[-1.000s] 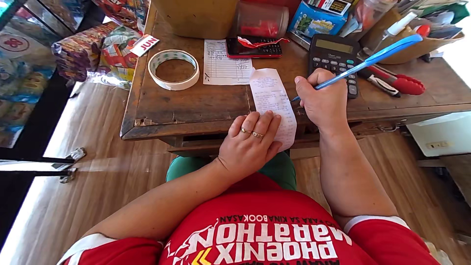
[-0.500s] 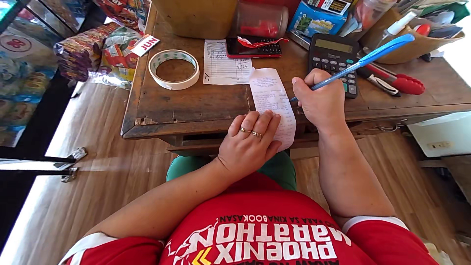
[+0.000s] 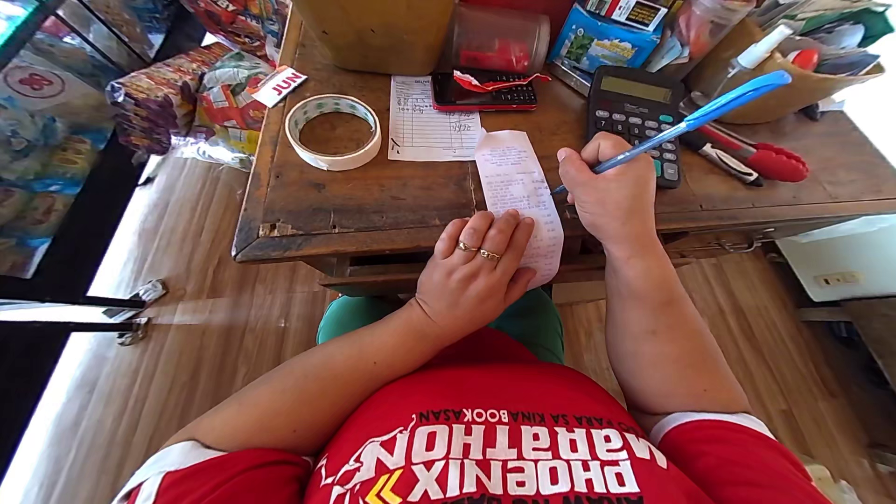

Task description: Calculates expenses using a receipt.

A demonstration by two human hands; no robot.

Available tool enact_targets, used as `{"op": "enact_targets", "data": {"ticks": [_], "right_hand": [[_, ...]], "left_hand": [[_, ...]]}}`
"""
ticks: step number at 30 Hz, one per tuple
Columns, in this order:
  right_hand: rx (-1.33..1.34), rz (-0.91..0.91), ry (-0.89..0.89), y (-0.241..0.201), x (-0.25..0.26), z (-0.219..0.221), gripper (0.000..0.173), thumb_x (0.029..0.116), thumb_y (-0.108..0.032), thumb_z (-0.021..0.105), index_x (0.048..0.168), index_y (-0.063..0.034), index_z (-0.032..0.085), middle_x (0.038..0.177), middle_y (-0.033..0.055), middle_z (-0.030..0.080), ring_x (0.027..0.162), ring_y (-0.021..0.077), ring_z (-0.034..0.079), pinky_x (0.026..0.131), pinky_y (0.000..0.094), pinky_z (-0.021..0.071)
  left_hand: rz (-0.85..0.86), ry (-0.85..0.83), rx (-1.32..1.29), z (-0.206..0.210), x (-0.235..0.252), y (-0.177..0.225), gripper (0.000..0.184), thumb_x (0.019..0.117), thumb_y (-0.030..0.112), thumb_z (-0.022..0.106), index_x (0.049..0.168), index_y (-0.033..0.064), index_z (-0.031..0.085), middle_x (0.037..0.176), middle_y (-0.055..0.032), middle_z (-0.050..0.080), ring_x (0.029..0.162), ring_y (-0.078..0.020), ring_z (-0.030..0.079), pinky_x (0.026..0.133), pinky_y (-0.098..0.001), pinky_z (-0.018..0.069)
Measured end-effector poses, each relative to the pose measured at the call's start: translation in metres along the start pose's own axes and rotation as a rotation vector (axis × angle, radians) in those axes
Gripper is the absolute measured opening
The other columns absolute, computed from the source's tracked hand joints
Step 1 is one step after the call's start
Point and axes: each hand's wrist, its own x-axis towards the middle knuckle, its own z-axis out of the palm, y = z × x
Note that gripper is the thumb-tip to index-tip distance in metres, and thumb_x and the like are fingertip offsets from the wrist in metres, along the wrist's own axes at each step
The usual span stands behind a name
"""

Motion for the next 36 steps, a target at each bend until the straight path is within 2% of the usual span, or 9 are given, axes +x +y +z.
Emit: {"op": "enact_targets", "data": {"ticks": [36], "right_hand": [[-0.103,-0.026,-0.023,-0.0038,-0.0003,0.0012,0.029,0.0979,-0.021,0.065,0.074,-0.0132,0.052,0.062,-0.0074,0.049,0.054,-0.0033,0.049,0.053,0.0151,0.0407]], "left_hand": [[0.004,-0.012,-0.007,-0.0013,0.0004,-0.0003,0.049,0.0998,0.045,0.055,0.133,0.0117,0.067,0.133,-0.0105,0.065,0.12,-0.0265,0.057,0.105,-0.0398,0.0359]]}}
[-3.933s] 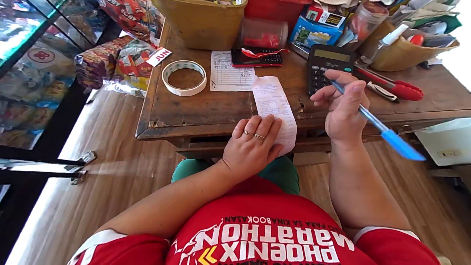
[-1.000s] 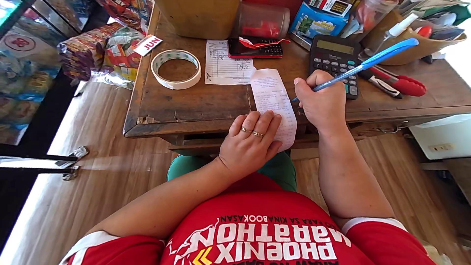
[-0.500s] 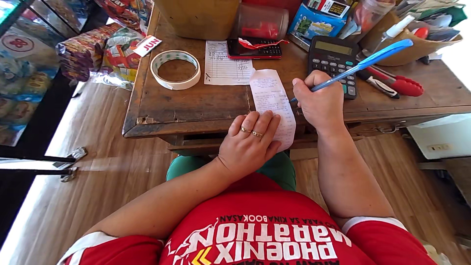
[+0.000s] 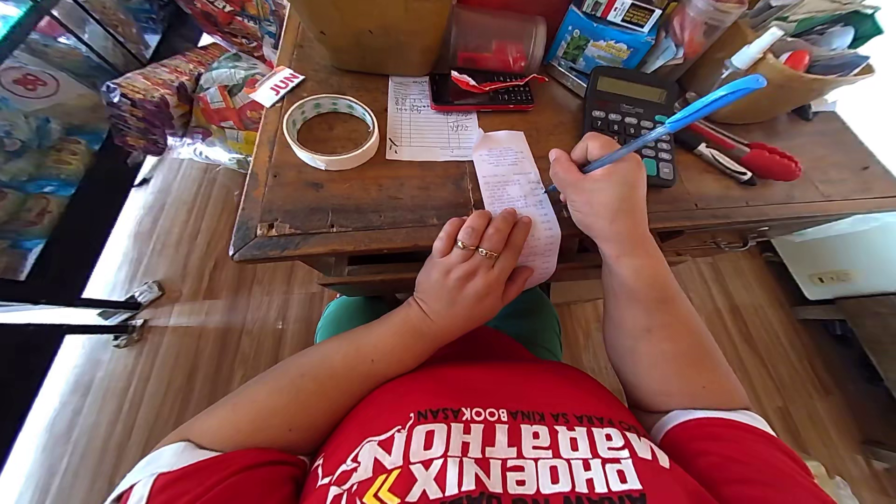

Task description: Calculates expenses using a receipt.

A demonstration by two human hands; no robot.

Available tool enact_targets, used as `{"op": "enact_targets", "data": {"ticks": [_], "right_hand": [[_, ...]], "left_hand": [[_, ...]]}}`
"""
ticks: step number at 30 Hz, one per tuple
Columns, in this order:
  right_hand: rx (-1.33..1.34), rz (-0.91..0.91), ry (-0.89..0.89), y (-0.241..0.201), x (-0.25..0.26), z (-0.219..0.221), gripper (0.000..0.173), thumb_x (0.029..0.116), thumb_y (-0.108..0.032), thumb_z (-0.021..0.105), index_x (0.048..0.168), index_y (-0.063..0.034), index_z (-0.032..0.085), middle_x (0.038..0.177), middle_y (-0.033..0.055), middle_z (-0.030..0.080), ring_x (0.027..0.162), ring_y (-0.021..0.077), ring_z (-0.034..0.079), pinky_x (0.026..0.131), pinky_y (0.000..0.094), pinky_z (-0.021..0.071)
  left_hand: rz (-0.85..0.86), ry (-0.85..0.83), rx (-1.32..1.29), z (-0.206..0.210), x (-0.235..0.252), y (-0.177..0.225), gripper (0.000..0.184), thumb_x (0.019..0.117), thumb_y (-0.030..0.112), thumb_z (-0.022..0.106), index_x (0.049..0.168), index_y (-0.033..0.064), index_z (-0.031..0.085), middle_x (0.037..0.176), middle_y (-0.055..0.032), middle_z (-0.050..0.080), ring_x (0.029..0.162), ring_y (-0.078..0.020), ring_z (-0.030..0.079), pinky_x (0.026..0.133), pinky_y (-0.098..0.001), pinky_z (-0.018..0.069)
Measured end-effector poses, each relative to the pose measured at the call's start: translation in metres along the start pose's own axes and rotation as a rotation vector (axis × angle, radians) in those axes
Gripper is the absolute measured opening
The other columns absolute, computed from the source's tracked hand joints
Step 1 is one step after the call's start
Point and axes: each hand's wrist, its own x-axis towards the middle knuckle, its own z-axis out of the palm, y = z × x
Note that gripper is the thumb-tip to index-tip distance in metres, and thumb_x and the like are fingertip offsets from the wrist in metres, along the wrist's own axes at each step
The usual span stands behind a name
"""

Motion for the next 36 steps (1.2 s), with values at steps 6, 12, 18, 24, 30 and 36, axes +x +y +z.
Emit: {"op": "enact_targets", "data": {"ticks": [6,12,18,24,30,36], "right_hand": [[0.012,0.031,-0.004,-0.0001,0.0014,0.0001,0.03,0.0973,-0.021,0.064,0.071,-0.0148,0.05,0.06,-0.008,0.049,0.052,-0.0031,0.048,0.051,0.0155,0.0398],[0.011,0.03,-0.014,-0.0002,0.002,-0.0008,0.029,0.0965,-0.018,0.064,0.071,-0.0143,0.051,0.061,-0.0076,0.049,0.052,-0.0028,0.048,0.051,0.0155,0.0398],[0.069,0.005,0.004,0.0042,0.0029,-0.0006,0.029,0.0966,-0.02,0.065,0.071,-0.0149,0.051,0.06,-0.0092,0.05,0.051,-0.0045,0.049,0.051,0.0141,0.041],[0.065,0.018,-0.03,0.0028,0.0027,-0.0019,0.029,0.0968,-0.021,0.064,0.071,-0.0158,0.052,0.059,-0.0097,0.051,0.051,-0.0042,0.049,0.05,0.0149,0.0407],[0.087,0.012,0.001,0.0034,0.0016,-0.0018,0.028,0.0966,-0.02,0.064,0.072,-0.0151,0.051,0.061,-0.0096,0.05,0.051,-0.0042,0.05,0.051,0.0145,0.0422],[0.27,0.041,0.09,0.0047,0.0005,-0.0028,0.028,0.0968,-0.017,0.063,0.073,-0.0186,0.049,0.059,-0.0134,0.05,0.049,-0.006,0.051,0.048,0.0119,0.0449]], "left_hand": [[-0.001,-0.002,0.007,0.0,0.0,0.0002,0.048,0.0999,0.045,0.055,0.133,0.0119,0.067,0.133,-0.0102,0.065,0.12,-0.0263,0.057,0.105,-0.0399,0.0359],[0.0,0.002,0.007,0.0002,0.0001,-0.0001,0.048,0.0999,0.045,0.055,0.133,0.0118,0.067,0.132,-0.0103,0.065,0.119,-0.0266,0.057,0.105,-0.0397,0.0353],[-0.002,0.002,0.008,0.0007,0.0001,0.0002,0.048,0.0995,0.045,0.056,0.132,0.0118,0.067,0.133,-0.0101,0.065,0.119,-0.0263,0.057,0.105,-0.0396,0.0353],[-0.005,0.004,0.012,0.0003,0.0,0.0006,0.048,0.0993,0.045,0.056,0.133,0.012,0.067,0.132,-0.0103,0.065,0.119,-0.0266,0.057,0.106,-0.0397,0.035],[-0.005,0.008,0.009,0.0006,-0.0001,0.0006,0.048,0.0995,0.044,0.056,0.133,0.0119,0.067,0.132,-0.0103,0.065,0.119,-0.0265,0.057,0.106,-0.0401,0.0348],[0.006,0.012,0.01,0.0004,-0.0006,0.0004,0.048,0.1001,0.044,0.056,0.134,0.0121,0.067,0.133,-0.0095,0.065,0.119,-0.0267,0.056,0.105,-0.0403,0.0354]]}}
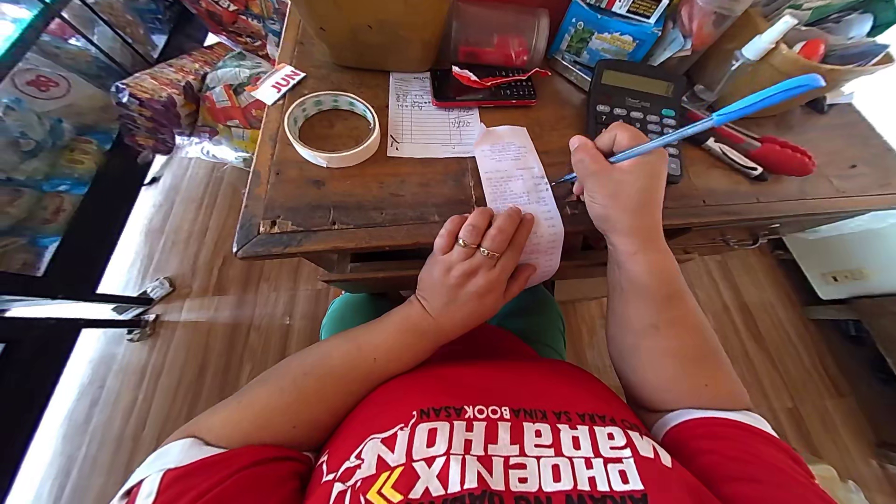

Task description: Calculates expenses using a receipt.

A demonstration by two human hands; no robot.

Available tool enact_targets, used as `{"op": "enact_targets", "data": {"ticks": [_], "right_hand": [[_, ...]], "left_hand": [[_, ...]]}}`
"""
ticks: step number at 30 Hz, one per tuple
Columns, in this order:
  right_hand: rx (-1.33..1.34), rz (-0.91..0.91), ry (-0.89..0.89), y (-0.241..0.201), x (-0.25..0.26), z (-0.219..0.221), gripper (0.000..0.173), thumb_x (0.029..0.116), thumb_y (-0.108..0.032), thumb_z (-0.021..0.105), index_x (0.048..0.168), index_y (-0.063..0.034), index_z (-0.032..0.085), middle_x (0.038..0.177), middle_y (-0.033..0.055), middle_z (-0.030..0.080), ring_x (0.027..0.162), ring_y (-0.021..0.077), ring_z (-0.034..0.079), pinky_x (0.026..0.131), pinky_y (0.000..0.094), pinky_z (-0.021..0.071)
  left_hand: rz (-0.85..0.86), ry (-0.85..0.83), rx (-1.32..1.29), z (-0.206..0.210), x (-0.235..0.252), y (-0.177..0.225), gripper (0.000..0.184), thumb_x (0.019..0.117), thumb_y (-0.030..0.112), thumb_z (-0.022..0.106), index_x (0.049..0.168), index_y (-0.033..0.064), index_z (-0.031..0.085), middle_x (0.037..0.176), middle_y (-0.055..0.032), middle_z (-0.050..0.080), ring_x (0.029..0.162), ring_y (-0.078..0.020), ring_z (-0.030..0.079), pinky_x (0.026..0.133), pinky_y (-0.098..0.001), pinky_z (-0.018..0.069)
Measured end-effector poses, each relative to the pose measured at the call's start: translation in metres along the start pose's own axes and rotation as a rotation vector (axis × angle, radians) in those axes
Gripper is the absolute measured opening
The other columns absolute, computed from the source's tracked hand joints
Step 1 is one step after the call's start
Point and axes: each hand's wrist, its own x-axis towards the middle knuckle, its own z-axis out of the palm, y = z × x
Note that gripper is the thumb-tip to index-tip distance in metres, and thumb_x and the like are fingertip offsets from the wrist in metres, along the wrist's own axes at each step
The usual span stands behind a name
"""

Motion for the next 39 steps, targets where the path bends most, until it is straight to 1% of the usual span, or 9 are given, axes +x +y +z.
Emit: {"op": "enact_targets", "data": {"ticks": [2,5,8,15,23,27,39], "right_hand": [[0.033,-0.018,0.022,0.002,0.0001,0.0001,0.027,0.0978,-0.017,0.063,0.074,-0.0187,0.049,0.059,-0.0143,0.049,0.048,-0.0066,0.05,0.048,0.0112,0.0446],[0.076,-0.043,0.04,0.0047,-0.0005,0.0007,0.027,0.0992,-0.017,0.063,0.076,-0.0194,0.05,0.06,-0.0155,0.05,0.048,-0.0071,0.05,0.048,0.0106,0.0449],[0.107,-0.061,0.048,0.0051,-0.0008,0.0015,0.028,0.0994,-0.017,0.063,0.076,-0.0199,0.05,0.059,-0.0158,0.05,0.047,-0.0073,0.05,0.046,0.0103,0.0441],[0.131,-0.063,0.049,0.0068,-0.0012,0.0022,0.027,0.0992,-0.017,0.064,0.076,-0.0201,0.051,0.06,-0.0155,0.051,0.047,-0.0065,0.05,0.047,0.0108,0.045],[0.115,-0.056,0.053,0.0056,-0.0019,0.0026,0.026,0.0993,-0.016,0.064,0.077,-0.0195,0.051,0.06,-0.0159,0.052,0.048,-0.0071,0.051,0.047,0.0106,0.0465],[0.075,-0.04,0.056,0.0037,-0.0027,0.0027,0.026,0.0994,-0.017,0.063,0.077,-0.0191,0.05,0.06,-0.0158,0.05,0.048,-0.0079,0.05,0.047,0.0097,0.0446],[0.042,-0.043,0.035,0.0027,-0.0027,0.0021,0.026,0.0989,-0.017,0.063,0.076,-0.0189,0.051,0.061,-0.0149,0.049,0.049,-0.0078,0.049,0.048,0.0096,0.0433]], "left_hand": [[0.01,-0.005,-0.006,-0.0008,-0.0005,-0.0005,0.044,0.1014,0.043,0.055,0.134,0.0154,0.067,0.133,-0.0087,0.065,0.119,-0.0271,0.056,0.105,-0.0412,0.0358],[0.014,-0.01,-0.009,-0.0018,-0.0006,-0.0003,0.039,0.1014,0.043,0.056,0.129,0.0199,0.07,0.132,-0.0087,0.066,0.12,-0.0278,0.057,0.106,-0.0425,0.0367],[0.006,-0.003,-0.024,-0.0012,-0.0005,0.0003,0.038,0.1006,0.042,0.057,0.128,0.0194,0.071,0.132,-0.0085,0.066,0.12,-0.0274,0.057,0.105,-0.042,0.0368],[-0.02,-0.029,-0.024,-0.0019,0.0014,0.0016,0.042,0.1012,0.042,0.055,0.132,0.0166,0.069,0.133,-0.0103,0.065,0.12,-0.0268,0.057,0.105,-0.0404,0.0363],[-0.031,-0.037,-0.024,-0.0023,0.0027,0.0018,0.043,0.101,0.042,0.055,0.132,0.0167,0.068,0.133,-0.01,0.065,0.119,-0.0261,0.057,0.104,-0.0399,0.0367],[-0.032,-0.035,-0.025,-0.0021,0.0024,0.0017,0.043,0.1008,0.042,0.056,0.133,0.0165,0.068,0.133,-0.0104,0.065,0.119,-0.026,0.057,0.105,-0.0401,0.0359],[-0.022,-0.037,-0.014,-0.0022,0.0023,0.0011,0.044,0.1015,0.043,0.054,0.134,0.0166,0.067,0.134,-0.0101,0.064,0.12,-0.026,0.057,0.105,-0.0401,0.035]]}}
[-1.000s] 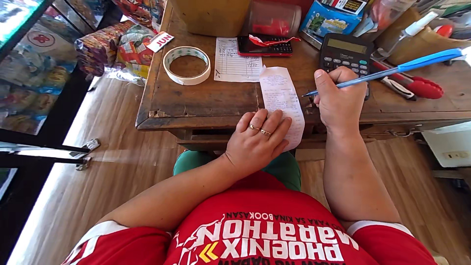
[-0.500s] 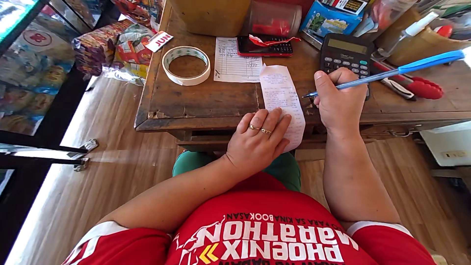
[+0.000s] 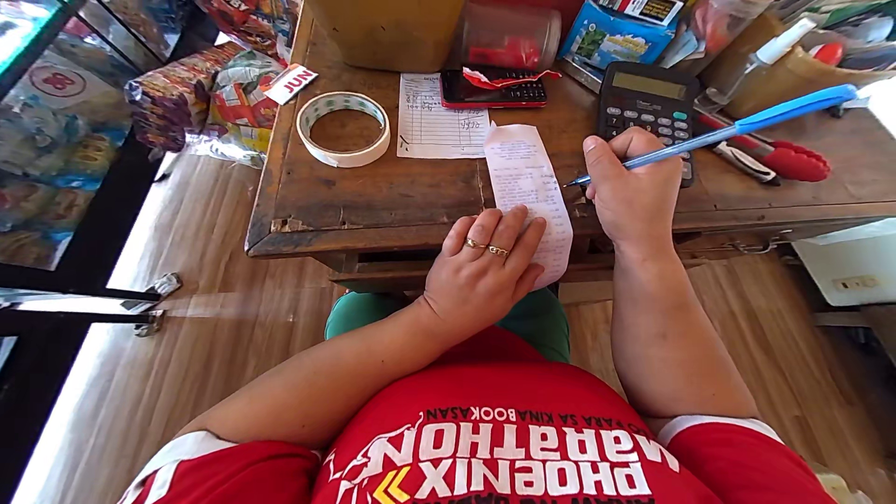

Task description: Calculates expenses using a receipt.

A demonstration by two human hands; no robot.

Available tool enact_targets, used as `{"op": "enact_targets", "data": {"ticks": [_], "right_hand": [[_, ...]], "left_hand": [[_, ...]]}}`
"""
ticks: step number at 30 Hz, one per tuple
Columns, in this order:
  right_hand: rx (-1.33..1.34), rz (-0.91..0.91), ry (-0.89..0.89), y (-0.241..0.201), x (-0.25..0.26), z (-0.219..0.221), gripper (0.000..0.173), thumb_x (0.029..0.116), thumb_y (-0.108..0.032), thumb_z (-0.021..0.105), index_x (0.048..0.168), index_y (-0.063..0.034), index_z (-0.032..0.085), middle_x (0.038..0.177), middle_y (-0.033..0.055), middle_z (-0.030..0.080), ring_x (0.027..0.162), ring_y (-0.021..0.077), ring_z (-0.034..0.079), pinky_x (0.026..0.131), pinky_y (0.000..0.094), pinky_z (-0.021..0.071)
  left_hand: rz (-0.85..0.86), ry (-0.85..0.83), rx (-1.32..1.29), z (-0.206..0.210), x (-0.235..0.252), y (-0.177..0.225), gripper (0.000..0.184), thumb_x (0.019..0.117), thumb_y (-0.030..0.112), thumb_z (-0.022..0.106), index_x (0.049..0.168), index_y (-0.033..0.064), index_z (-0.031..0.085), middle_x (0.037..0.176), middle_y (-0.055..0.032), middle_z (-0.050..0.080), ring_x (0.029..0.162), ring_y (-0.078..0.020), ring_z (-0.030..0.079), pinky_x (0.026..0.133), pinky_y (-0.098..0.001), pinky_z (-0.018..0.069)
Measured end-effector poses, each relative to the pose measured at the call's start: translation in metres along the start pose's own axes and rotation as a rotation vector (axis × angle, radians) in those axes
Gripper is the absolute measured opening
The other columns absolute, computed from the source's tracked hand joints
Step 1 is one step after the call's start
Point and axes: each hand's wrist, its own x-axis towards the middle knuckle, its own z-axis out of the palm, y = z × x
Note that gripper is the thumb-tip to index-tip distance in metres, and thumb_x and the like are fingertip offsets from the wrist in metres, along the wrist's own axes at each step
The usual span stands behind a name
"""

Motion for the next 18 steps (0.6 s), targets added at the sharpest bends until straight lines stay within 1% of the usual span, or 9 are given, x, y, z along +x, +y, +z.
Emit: {"op": "enact_targets", "data": {"ticks": [3,8,14,18], "right_hand": [[-0.061,0.018,-0.026,-0.0011,-0.0003,-0.0004,0.028,0.0984,-0.019,0.063,0.074,-0.0188,0.05,0.06,-0.0139,0.047,0.048,-0.0073,0.047,0.048,0.0102,0.0412],[-0.18,0.002,-0.089,-0.0018,0.0004,-0.0004,0.032,0.0976,-0.025,0.067,0.072,-0.0163,0.049,0.06,-0.011,0.046,0.05,-0.0061,0.045,0.05,0.0114,0.0394],[-0.233,-0.004,-0.102,-0.0031,0.0005,0.0014,0.031,0.096,-0.021,0.066,0.071,-0.0155,0.049,0.06,-0.0097,0.047,0.05,-0.0053,0.046,0.05,0.0124,0.0397],[-0.259,0.005,-0.117,-0.0045,0.0005,0.0022,0.03,0.0958,-0.02,0.065,0.07,-0.0159,0.049,0.059,-0.0097,0.047,0.05,-0.0048,0.046,0.05,0.0136,0.0383]], "left_hand": [[0.003,0.0,-0.003,0.0001,0.0,-0.0003,0.044,0.1016,0.043,0.054,0.134,0.0163,0.067,0.134,-0.0104,0.065,0.12,-0.0261,0.057,0.105,-0.0398,0.0355],[0.001,-0.006,-0.004,0.0,-0.0002,-0.0004,0.044,0.102,0.043,0.053,0.134,0.0162,0.067,0.134,-0.0106,0.064,0.12,-0.0264,0.057,0.105,-0.0398,0.0357],[0.003,-0.003,0.001,0.0003,-0.0004,-0.0006,0.044,0.1018,0.043,0.053,0.134,0.0168,0.067,0.134,-0.01,0.064,0.12,-0.0265,0.057,0.105,-0.0401,0.036],[0.002,-0.009,0.012,0.0004,-0.0003,-0.0002,0.044,0.1018,0.044,0.053,0.134,0.0173,0.067,0.135,-0.0096,0.064,0.121,-0.0266,0.056,0.105,-0.0403,0.0356]]}}
